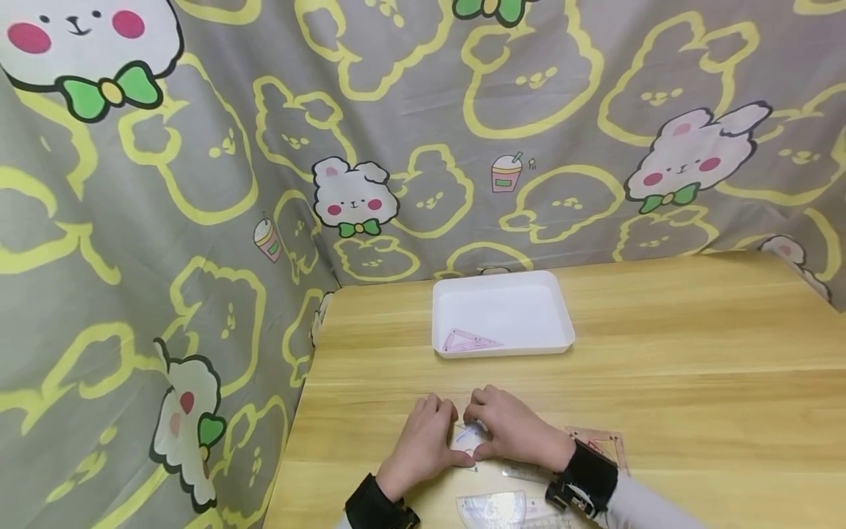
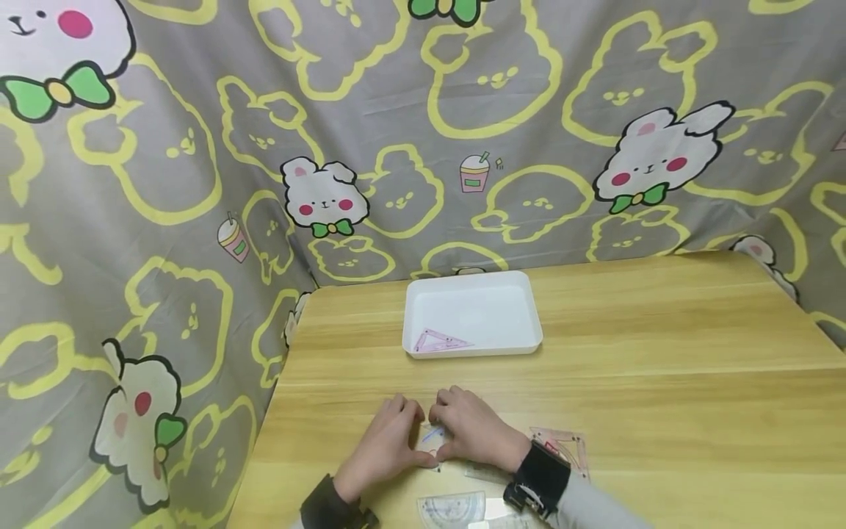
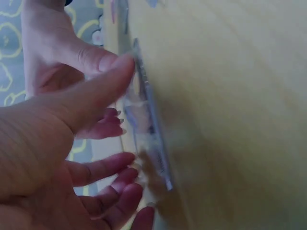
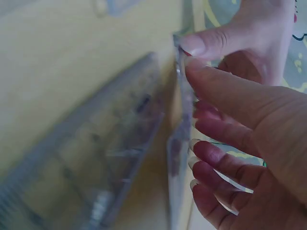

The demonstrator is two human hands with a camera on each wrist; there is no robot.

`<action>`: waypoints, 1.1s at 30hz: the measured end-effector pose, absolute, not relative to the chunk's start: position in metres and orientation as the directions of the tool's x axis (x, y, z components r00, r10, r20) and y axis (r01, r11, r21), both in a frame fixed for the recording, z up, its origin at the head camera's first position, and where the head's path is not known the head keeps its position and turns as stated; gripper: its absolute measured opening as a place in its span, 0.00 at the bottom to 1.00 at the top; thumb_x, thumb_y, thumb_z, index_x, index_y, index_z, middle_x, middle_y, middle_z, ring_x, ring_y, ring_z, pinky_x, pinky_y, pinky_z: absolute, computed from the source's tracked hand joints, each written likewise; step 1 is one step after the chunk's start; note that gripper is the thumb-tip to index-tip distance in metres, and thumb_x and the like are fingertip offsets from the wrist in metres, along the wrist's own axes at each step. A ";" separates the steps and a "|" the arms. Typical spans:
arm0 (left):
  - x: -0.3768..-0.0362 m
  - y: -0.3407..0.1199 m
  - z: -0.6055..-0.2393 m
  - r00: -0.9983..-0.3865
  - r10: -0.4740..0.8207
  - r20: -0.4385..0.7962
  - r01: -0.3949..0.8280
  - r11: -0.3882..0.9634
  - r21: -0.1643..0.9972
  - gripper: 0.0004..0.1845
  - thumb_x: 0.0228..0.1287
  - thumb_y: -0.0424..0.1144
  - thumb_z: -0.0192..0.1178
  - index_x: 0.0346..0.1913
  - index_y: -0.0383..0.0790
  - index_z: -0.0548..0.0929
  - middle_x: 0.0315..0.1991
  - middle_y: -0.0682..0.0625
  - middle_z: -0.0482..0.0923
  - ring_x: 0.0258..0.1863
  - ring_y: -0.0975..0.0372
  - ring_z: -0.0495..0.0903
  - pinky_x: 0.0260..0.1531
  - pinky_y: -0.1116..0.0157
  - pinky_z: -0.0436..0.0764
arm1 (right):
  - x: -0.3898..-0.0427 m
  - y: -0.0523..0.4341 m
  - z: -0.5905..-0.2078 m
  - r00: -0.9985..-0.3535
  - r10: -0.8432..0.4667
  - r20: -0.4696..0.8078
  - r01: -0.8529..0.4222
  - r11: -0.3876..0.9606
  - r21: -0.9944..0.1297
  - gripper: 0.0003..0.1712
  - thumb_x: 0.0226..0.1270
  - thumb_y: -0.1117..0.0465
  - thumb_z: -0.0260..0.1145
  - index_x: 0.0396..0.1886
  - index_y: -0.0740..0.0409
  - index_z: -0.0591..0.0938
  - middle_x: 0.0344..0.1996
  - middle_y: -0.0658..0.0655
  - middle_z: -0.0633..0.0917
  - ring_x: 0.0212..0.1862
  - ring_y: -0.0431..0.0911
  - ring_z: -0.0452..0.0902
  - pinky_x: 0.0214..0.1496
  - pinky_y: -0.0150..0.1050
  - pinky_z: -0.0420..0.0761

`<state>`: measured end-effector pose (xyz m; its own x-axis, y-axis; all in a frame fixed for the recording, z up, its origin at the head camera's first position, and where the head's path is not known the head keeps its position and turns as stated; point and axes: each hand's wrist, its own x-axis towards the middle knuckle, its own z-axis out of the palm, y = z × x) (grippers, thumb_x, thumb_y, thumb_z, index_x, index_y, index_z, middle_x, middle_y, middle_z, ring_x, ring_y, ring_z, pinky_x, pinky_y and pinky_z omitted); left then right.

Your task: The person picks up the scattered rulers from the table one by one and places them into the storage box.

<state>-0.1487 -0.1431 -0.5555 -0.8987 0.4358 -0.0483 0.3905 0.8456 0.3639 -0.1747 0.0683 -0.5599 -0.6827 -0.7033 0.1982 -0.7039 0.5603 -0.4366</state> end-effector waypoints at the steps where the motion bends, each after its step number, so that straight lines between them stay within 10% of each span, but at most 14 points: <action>1: -0.149 -0.143 -0.556 -0.897 0.441 -0.036 0.401 0.843 0.358 0.34 0.42 0.60 0.83 0.44 0.44 0.78 0.34 0.58 0.62 0.36 0.64 0.62 0.36 0.70 0.63 | -0.175 0.068 -0.561 -0.678 -0.706 0.202 -0.709 0.557 -0.432 0.27 0.44 0.46 0.86 0.42 0.52 0.87 0.36 0.43 0.76 0.37 0.36 0.63 0.39 0.31 0.70; 19: -0.158 -0.146 -0.559 -0.873 0.473 -0.120 0.348 0.775 0.528 0.23 0.53 0.51 0.81 0.39 0.46 0.76 0.31 0.60 0.70 0.32 0.68 0.65 0.35 0.72 0.66 | -0.184 0.072 -0.567 -0.689 -0.690 0.221 -0.695 0.544 -0.470 0.25 0.45 0.42 0.84 0.32 0.47 0.79 0.29 0.39 0.72 0.34 0.35 0.63 0.40 0.34 0.67; 33: -0.150 -0.142 -0.562 -0.835 0.546 0.066 0.477 0.659 0.581 0.20 0.60 0.42 0.78 0.48 0.45 0.77 0.37 0.57 0.75 0.35 0.72 0.71 0.35 0.76 0.73 | -0.187 0.079 -0.565 -0.732 -0.674 0.096 -0.552 0.504 -0.664 0.17 0.56 0.50 0.81 0.30 0.46 0.79 0.22 0.37 0.75 0.25 0.31 0.66 0.30 0.30 0.71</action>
